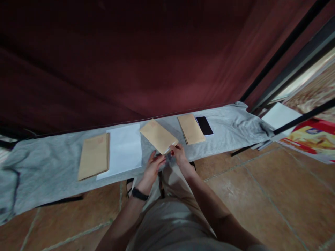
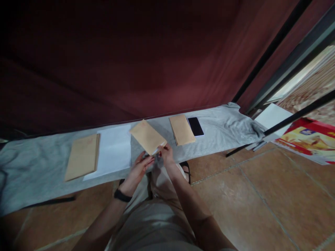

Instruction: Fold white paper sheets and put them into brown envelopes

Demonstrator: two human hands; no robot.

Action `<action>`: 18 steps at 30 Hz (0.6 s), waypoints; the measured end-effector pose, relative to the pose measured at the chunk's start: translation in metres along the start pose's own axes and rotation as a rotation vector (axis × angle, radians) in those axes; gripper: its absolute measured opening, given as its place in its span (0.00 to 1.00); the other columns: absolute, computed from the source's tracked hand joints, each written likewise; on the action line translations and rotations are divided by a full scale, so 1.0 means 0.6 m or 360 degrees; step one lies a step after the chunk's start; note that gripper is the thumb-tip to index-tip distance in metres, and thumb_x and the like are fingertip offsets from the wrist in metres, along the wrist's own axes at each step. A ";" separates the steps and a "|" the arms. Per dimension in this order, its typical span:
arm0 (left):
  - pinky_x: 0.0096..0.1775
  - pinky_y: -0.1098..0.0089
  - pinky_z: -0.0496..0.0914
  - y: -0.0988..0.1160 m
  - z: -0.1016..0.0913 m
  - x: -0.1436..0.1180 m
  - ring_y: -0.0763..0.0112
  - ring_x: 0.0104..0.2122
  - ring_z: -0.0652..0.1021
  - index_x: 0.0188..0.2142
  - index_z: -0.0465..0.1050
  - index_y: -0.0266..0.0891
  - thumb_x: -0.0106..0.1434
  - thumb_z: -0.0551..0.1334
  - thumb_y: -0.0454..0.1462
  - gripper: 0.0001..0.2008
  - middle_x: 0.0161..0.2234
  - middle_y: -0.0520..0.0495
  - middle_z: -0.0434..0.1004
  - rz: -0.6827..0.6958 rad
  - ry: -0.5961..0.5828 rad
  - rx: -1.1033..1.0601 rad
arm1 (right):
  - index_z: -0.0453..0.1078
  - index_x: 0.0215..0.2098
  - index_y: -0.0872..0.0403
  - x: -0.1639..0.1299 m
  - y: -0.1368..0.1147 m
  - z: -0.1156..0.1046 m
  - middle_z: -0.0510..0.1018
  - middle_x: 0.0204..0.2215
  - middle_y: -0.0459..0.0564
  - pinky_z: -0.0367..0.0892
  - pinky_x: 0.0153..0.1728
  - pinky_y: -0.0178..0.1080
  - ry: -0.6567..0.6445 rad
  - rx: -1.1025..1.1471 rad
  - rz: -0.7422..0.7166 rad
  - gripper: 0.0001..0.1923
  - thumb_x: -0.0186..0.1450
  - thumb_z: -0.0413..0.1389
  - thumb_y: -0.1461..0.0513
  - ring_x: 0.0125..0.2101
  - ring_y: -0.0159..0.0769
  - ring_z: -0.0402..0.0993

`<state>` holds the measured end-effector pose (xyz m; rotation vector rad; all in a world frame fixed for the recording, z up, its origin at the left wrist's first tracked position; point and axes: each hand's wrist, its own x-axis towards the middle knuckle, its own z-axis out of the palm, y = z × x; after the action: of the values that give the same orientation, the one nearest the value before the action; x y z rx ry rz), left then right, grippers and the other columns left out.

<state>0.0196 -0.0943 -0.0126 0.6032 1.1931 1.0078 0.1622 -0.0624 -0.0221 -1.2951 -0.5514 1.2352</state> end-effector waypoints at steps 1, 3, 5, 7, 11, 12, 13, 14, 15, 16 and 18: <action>0.46 0.67 0.78 -0.001 0.011 -0.003 0.70 0.37 0.83 0.64 0.60 0.39 0.59 0.69 0.29 0.35 0.36 0.50 0.82 0.0014 0.0002 -0.0045 | 0.67 0.26 0.52 -0.006 0.000 0.002 0.67 0.15 0.38 0.59 0.16 0.31 0.0004 0.0007 0.0020 0.14 0.52 0.64 0.53 0.15 0.26 0.60; 0.45 0.69 0.78 0.001 0.030 -0.005 0.72 0.36 0.83 0.64 0.61 0.41 0.59 0.68 0.27 0.35 0.36 0.52 0.82 0.0092 0.0017 -0.0051 | 0.66 0.26 0.52 -0.016 0.000 0.004 0.68 0.15 0.38 0.61 0.16 0.31 0.0002 0.0001 0.0057 0.14 0.52 0.64 0.53 0.15 0.26 0.61; 0.43 0.69 0.79 0.004 0.040 -0.003 0.71 0.36 0.83 0.65 0.60 0.43 0.58 0.67 0.27 0.37 0.36 0.53 0.82 0.0149 0.0065 0.0019 | 0.67 0.27 0.52 -0.024 0.000 0.005 0.69 0.16 0.39 0.63 0.17 0.31 -0.0008 -0.0015 0.0086 0.14 0.53 0.63 0.53 0.16 0.26 0.63; 0.40 0.69 0.79 0.004 0.042 0.001 0.71 0.33 0.83 0.68 0.56 0.44 0.57 0.68 0.27 0.41 0.34 0.55 0.81 0.0165 0.0136 0.0093 | 0.68 0.27 0.52 -0.028 0.000 0.004 0.70 0.16 0.39 0.65 0.17 0.31 -0.0016 -0.0040 0.0115 0.13 0.53 0.64 0.54 0.16 0.27 0.64; 0.32 0.74 0.76 0.001 0.032 0.009 0.73 0.25 0.79 0.70 0.52 0.42 0.56 0.68 0.26 0.45 0.26 0.60 0.77 0.0180 0.0225 0.0185 | 0.67 0.27 0.52 -0.027 0.001 0.002 0.72 0.16 0.40 0.69 0.17 0.32 -0.0037 -0.0113 0.0180 0.13 0.53 0.65 0.55 0.16 0.29 0.67; 0.31 0.75 0.76 0.001 0.028 0.011 0.74 0.24 0.78 0.70 0.52 0.41 0.56 0.67 0.25 0.45 0.24 0.60 0.76 0.0177 0.0241 0.0206 | 0.68 0.27 0.53 -0.025 0.002 0.002 0.72 0.16 0.40 0.69 0.17 0.32 -0.0045 -0.0135 0.0193 0.13 0.53 0.65 0.56 0.16 0.29 0.68; 0.30 0.75 0.75 0.002 0.025 0.013 0.75 0.23 0.78 0.70 0.52 0.39 0.56 0.67 0.24 0.45 0.24 0.60 0.75 0.0173 0.0257 0.0221 | 0.68 0.27 0.53 -0.024 0.003 0.001 0.72 0.16 0.40 0.70 0.17 0.32 -0.0054 -0.0158 0.0204 0.12 0.53 0.65 0.56 0.16 0.29 0.68; 0.29 0.76 0.75 0.003 0.022 0.015 0.75 0.22 0.77 0.70 0.51 0.37 0.55 0.66 0.24 0.46 0.23 0.60 0.74 0.0168 0.0271 0.0226 | 0.68 0.28 0.53 -0.023 0.005 0.001 0.72 0.17 0.40 0.71 0.18 0.33 -0.0065 -0.0184 0.0213 0.12 0.54 0.65 0.57 0.16 0.29 0.68; 0.28 0.76 0.74 0.005 0.020 0.016 0.75 0.22 0.77 0.71 0.51 0.36 0.55 0.66 0.24 0.46 0.23 0.60 0.74 0.0162 0.0280 0.0230 | 0.68 0.29 0.53 -0.022 0.006 0.000 0.72 0.17 0.40 0.72 0.18 0.33 -0.0077 -0.0212 0.0221 0.11 0.54 0.65 0.57 0.16 0.29 0.68; 0.28 0.76 0.74 0.007 0.018 0.018 0.75 0.21 0.76 0.71 0.51 0.35 0.55 0.66 0.23 0.46 0.23 0.59 0.74 0.0155 0.0281 0.0245 | 0.68 0.29 0.53 -0.022 0.008 -0.002 0.73 0.17 0.41 0.73 0.19 0.33 -0.0092 -0.0244 0.0227 0.11 0.55 0.64 0.57 0.16 0.30 0.69; 0.26 0.75 0.74 0.012 0.014 0.020 0.76 0.20 0.76 0.70 0.52 0.34 0.55 0.66 0.24 0.45 0.23 0.59 0.73 0.0134 0.0276 0.0320 | 0.68 0.30 0.53 -0.023 0.010 -0.008 0.74 0.19 0.41 0.74 0.20 0.34 -0.0128 -0.0316 0.0227 0.10 0.57 0.63 0.57 0.17 0.30 0.71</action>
<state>0.0259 -0.0794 -0.0097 0.7406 1.4440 1.0338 0.1599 -0.0778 -0.0248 -1.4766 -0.6619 1.3821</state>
